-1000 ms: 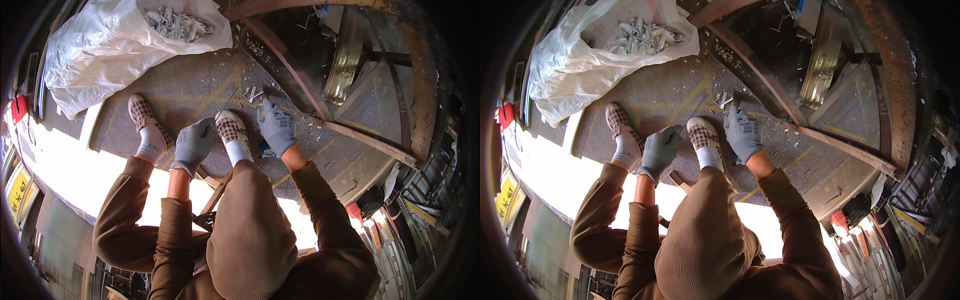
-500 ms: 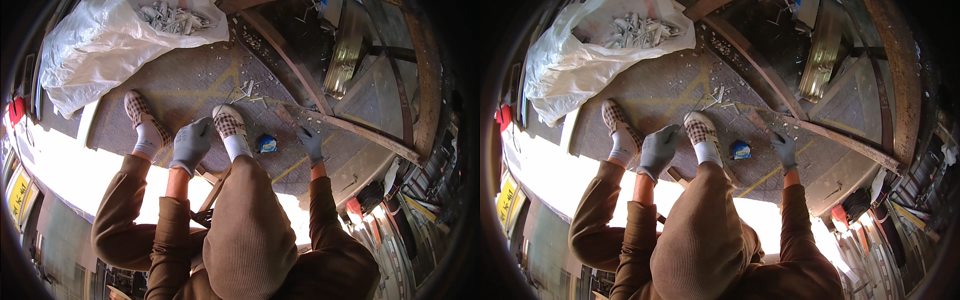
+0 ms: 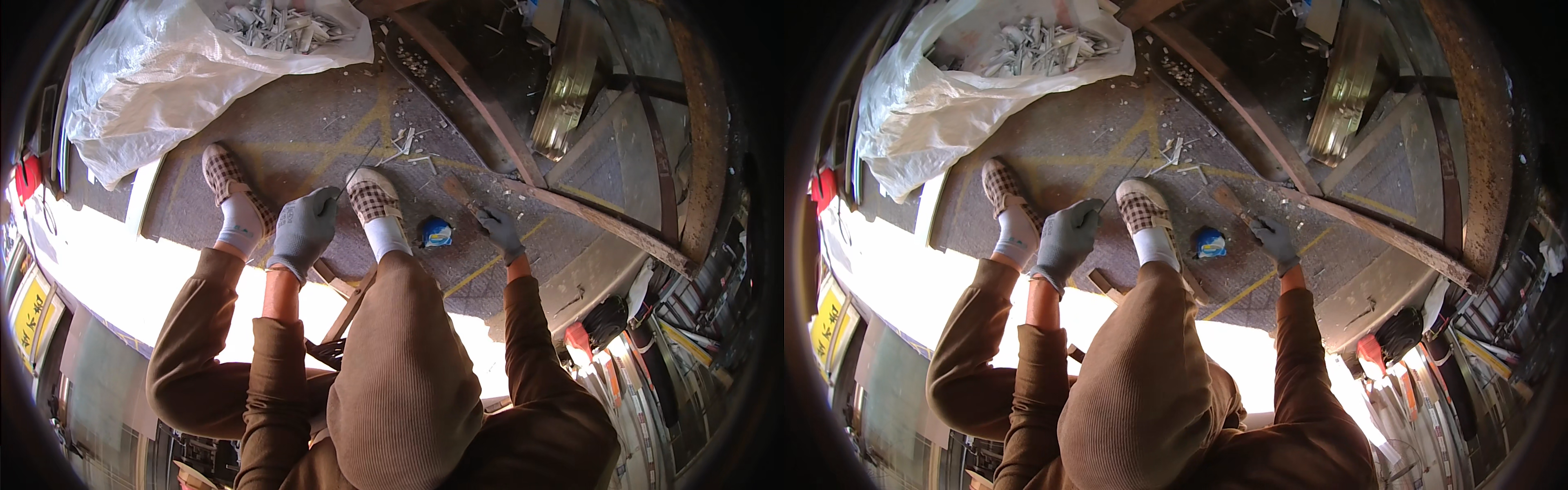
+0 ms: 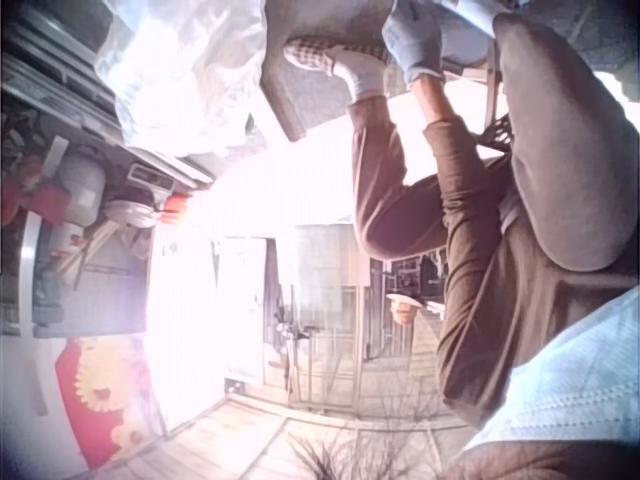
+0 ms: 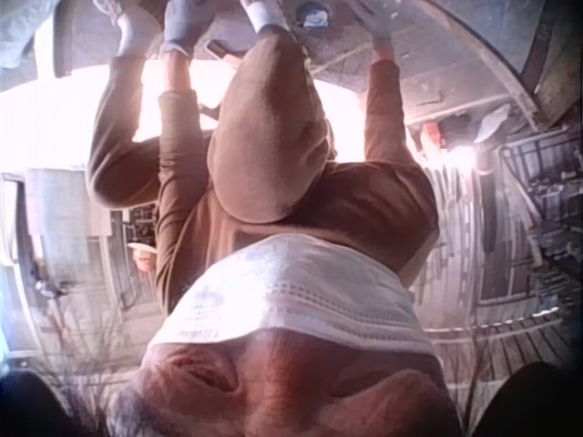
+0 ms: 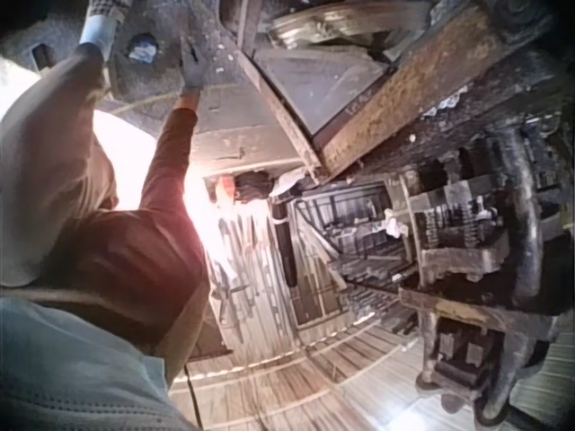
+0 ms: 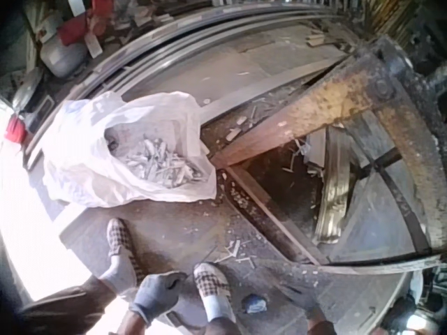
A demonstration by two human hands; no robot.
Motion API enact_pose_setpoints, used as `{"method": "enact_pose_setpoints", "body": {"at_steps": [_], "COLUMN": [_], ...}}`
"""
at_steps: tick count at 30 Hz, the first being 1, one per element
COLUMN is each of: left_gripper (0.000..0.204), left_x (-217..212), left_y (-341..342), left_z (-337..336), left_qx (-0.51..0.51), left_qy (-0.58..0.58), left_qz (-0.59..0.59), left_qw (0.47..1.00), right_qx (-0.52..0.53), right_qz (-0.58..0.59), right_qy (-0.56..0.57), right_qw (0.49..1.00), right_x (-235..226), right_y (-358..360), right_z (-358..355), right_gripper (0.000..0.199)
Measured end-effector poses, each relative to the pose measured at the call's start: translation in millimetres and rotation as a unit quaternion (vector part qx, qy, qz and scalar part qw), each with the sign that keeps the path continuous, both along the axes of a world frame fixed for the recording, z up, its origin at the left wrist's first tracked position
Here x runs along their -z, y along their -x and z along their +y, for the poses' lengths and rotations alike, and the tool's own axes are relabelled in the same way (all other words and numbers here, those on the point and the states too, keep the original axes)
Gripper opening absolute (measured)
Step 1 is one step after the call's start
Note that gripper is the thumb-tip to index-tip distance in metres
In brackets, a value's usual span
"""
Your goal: The person sits on the floor and uses a hammer to break small metal pieces into smaller fragments. The broken pieces are collected into a white plastic bag. The person then stands, carries the bag, and walks outside.
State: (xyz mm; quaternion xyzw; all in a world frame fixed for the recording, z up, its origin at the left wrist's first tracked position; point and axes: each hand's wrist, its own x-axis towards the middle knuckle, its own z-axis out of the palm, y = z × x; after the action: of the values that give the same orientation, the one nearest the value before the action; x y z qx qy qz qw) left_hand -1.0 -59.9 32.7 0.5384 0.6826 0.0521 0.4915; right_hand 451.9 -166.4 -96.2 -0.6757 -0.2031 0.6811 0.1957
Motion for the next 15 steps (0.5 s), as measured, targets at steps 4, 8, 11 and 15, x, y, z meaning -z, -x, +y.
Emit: {"method": "enact_pose_setpoints", "body": {"at_steps": [4, 8, 11, 15], "left_gripper": [0.028, 0.027, 0.027, 0.026], "left_x": [5.9, 5.5, 13.0, 24.1], "left_y": [-2.7, -12.7, -21.1, -33.2], "left_z": [-5.0, -3.4, -4.4, -6.3], "left_qx": [0.005, -0.001, -0.009, 0.007], "left_qy": [0.001, -0.036, -0.068, -0.064], "left_qz": [-0.005, -0.002, 0.001, 0.032], "left_qw": [1.000, 0.999, 0.998, 0.997], "right_qx": [-0.033, 0.007, -0.003, 0.004], "right_qz": [-0.049, -0.011, 0.005, 0.016], "right_qy": [0.035, 0.038, 0.025, 0.025], "right_qw": [0.998, 0.999, 1.000, 1.000], "right_x": [-1.7, 8.2, 15.6, 22.3], "right_y": [41.2, 63.9, 75.3, 85.7], "right_z": [29.3, 46.5, 55.0, 60.2], "right_gripper": [0.015, 0.014, 0.015, 0.013]}}
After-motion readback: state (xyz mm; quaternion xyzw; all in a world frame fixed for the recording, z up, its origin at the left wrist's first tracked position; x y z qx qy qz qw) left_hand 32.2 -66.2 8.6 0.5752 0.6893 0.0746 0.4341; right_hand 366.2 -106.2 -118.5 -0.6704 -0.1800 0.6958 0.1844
